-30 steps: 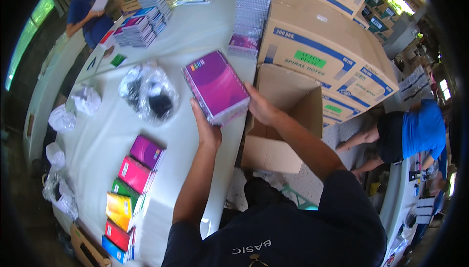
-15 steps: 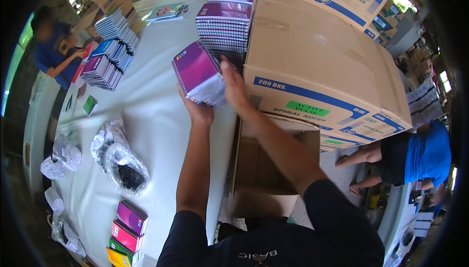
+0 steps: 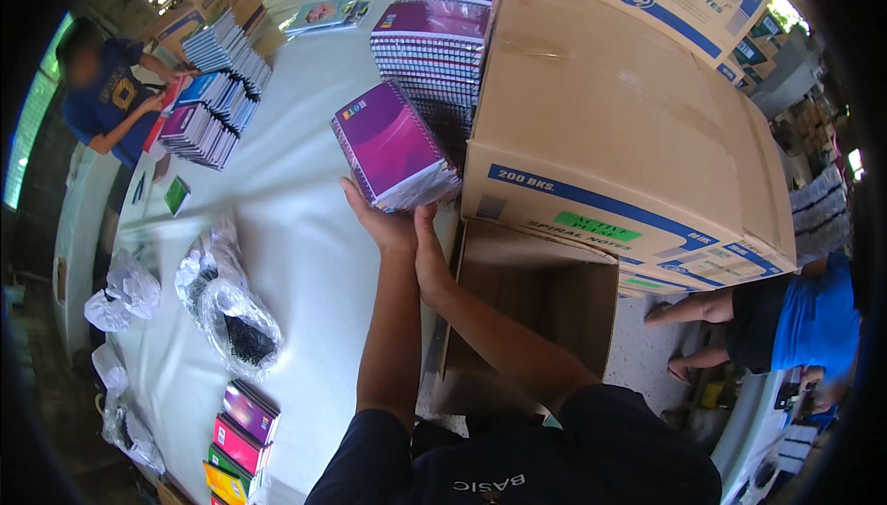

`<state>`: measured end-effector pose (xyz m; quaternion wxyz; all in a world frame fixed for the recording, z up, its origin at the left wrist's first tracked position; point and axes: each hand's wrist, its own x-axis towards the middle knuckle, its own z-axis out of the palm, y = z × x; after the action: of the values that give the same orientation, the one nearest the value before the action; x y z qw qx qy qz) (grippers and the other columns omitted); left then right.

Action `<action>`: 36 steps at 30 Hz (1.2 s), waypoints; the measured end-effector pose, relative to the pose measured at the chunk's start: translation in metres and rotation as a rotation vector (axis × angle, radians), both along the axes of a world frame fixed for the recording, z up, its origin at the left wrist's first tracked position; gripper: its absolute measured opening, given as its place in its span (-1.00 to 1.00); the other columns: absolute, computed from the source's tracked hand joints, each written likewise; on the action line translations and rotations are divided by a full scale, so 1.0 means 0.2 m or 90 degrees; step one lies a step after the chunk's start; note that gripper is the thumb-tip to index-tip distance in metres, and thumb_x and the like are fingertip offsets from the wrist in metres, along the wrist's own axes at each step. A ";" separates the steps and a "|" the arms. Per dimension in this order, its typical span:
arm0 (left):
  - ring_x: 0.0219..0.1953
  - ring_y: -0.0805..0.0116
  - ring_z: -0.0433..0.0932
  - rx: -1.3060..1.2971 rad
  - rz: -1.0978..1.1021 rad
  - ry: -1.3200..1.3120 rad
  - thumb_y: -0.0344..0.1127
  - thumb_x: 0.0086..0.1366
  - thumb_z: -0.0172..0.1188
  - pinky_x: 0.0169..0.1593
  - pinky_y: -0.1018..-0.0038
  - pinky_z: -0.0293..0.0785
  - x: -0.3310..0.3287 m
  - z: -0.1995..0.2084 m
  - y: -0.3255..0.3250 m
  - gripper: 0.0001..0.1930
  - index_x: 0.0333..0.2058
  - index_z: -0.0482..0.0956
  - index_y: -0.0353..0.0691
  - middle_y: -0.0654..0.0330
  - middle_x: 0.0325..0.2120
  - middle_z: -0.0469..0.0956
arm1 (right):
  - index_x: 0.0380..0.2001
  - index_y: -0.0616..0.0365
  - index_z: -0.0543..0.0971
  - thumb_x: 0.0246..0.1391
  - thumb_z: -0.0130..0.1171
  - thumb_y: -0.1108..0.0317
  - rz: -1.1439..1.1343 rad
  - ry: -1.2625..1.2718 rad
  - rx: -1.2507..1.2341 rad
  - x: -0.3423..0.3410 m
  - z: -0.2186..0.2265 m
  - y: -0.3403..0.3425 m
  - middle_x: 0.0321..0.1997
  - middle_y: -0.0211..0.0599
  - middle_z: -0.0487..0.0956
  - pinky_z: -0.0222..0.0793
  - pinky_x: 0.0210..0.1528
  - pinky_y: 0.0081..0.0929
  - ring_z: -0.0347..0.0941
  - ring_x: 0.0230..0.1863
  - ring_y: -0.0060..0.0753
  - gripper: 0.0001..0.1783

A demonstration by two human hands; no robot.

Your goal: The person selects colored spiral notebooks from stacks on a table, organizes them into sets of different colors, places each set into a clear plastic bag, seals the bag with tape, and places the packed bags into a shipping box.

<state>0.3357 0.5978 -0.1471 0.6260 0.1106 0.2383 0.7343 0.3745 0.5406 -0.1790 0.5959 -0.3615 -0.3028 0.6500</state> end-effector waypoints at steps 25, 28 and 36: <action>0.09 0.22 0.33 0.038 -0.051 0.106 0.30 0.34 -0.46 0.20 0.30 0.21 -0.20 -0.11 0.25 -0.26 0.18 0.18 -0.22 0.10 0.08 0.33 | 0.25 0.44 -0.48 0.19 -0.19 -0.23 0.000 -0.251 0.083 0.01 0.00 -0.03 0.38 0.17 -0.60 -0.67 0.39 -0.27 -0.77 0.41 -0.07 0.08; 0.10 0.20 0.32 0.041 -0.018 0.182 0.32 0.32 -0.49 0.22 0.29 0.18 -0.16 -0.12 0.29 -0.24 0.19 0.16 -0.21 0.10 0.10 0.32 | 0.26 0.40 -0.49 0.21 -0.20 -0.18 0.018 -0.267 0.063 0.02 -0.02 -0.01 0.40 0.09 -0.58 -0.66 0.39 -0.31 -0.75 0.42 -0.11 0.05; 0.12 0.13 0.29 0.069 0.145 0.133 0.29 0.35 -0.49 0.16 0.29 0.26 0.00 -0.17 0.33 -0.24 0.21 0.11 -0.28 0.04 0.14 0.26 | 0.26 0.40 -0.50 0.20 -0.10 -0.09 -0.001 -0.296 0.163 0.11 0.02 0.11 0.41 0.11 -0.51 -0.59 0.40 -0.28 -0.65 0.44 -0.09 0.06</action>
<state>0.3352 0.6636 -0.1820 0.5036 0.1924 0.2733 0.7966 0.3961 0.5626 -0.1746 0.5518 -0.4230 -0.5113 0.5052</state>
